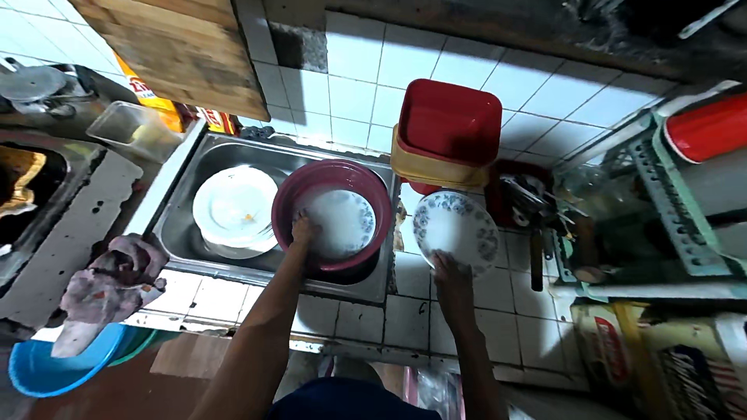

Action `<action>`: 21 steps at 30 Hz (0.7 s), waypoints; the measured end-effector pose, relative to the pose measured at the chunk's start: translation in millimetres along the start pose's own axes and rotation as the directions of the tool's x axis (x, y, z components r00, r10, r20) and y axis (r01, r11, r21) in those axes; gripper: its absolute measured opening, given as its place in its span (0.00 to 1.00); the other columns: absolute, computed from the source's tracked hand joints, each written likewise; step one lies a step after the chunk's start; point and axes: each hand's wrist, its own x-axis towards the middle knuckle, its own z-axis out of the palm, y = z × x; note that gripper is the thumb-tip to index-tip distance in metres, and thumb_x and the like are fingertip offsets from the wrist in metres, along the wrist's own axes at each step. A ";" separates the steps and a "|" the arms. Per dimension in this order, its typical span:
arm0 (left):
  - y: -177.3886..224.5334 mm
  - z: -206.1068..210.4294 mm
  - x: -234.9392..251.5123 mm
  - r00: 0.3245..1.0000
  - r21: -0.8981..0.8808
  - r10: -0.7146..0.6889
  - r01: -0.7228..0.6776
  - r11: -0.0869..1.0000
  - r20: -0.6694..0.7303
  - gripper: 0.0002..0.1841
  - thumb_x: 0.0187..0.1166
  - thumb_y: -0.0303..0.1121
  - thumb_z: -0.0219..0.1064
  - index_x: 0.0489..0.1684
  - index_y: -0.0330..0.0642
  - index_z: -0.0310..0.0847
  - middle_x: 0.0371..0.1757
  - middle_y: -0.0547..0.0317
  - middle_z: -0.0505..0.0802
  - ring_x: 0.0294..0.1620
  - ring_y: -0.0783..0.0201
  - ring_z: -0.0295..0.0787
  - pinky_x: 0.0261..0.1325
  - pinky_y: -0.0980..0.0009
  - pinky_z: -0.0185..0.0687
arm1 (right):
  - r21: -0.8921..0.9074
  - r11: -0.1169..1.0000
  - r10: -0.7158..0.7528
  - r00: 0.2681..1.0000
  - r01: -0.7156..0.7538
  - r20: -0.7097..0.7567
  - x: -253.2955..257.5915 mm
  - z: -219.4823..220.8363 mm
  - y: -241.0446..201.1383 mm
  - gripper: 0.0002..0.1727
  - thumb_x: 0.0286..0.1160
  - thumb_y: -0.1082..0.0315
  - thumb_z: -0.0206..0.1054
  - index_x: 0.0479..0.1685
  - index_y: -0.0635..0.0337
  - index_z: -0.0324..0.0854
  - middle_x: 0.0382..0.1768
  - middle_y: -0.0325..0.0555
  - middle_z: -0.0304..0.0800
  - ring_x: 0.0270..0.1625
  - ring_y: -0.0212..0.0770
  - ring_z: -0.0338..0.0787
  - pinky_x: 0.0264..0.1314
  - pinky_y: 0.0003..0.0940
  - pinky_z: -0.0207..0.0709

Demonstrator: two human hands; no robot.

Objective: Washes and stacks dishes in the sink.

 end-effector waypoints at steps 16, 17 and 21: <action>10.3 -20.9 -8.1 0.943 -0.457 -0.232 0.102 0.883 -0.238 0.25 0.89 0.43 0.60 0.69 0.27 0.79 0.65 0.26 0.87 0.71 0.32 0.82 0.75 0.37 0.72 | 0.191 0.954 -0.299 0.795 0.232 0.528 95.7 83.5 -143.4 0.21 0.88 0.70 0.54 0.74 0.65 0.80 0.72 0.61 0.84 0.83 0.60 0.74 0.88 0.55 0.60; 5.7 -18.3 -3.4 0.944 -0.561 -0.257 0.100 0.822 -0.209 0.26 0.90 0.45 0.60 0.68 0.27 0.79 0.65 0.27 0.87 0.71 0.34 0.82 0.75 0.38 0.72 | 0.164 0.957 -0.290 0.766 0.240 0.573 100.8 91.5 -146.4 0.21 0.87 0.71 0.54 0.73 0.66 0.80 0.70 0.63 0.84 0.80 0.61 0.77 0.85 0.55 0.64; -10.6 -10.7 -2.6 0.970 -0.768 -0.238 0.123 0.629 -0.040 0.29 0.94 0.46 0.53 0.72 0.21 0.73 0.69 0.25 0.82 0.71 0.38 0.79 0.76 0.44 0.71 | 0.062 0.971 -0.197 0.620 0.231 0.759 113.5 89.5 -152.1 0.20 0.85 0.73 0.54 0.70 0.69 0.80 0.70 0.68 0.83 0.77 0.64 0.79 0.80 0.60 0.68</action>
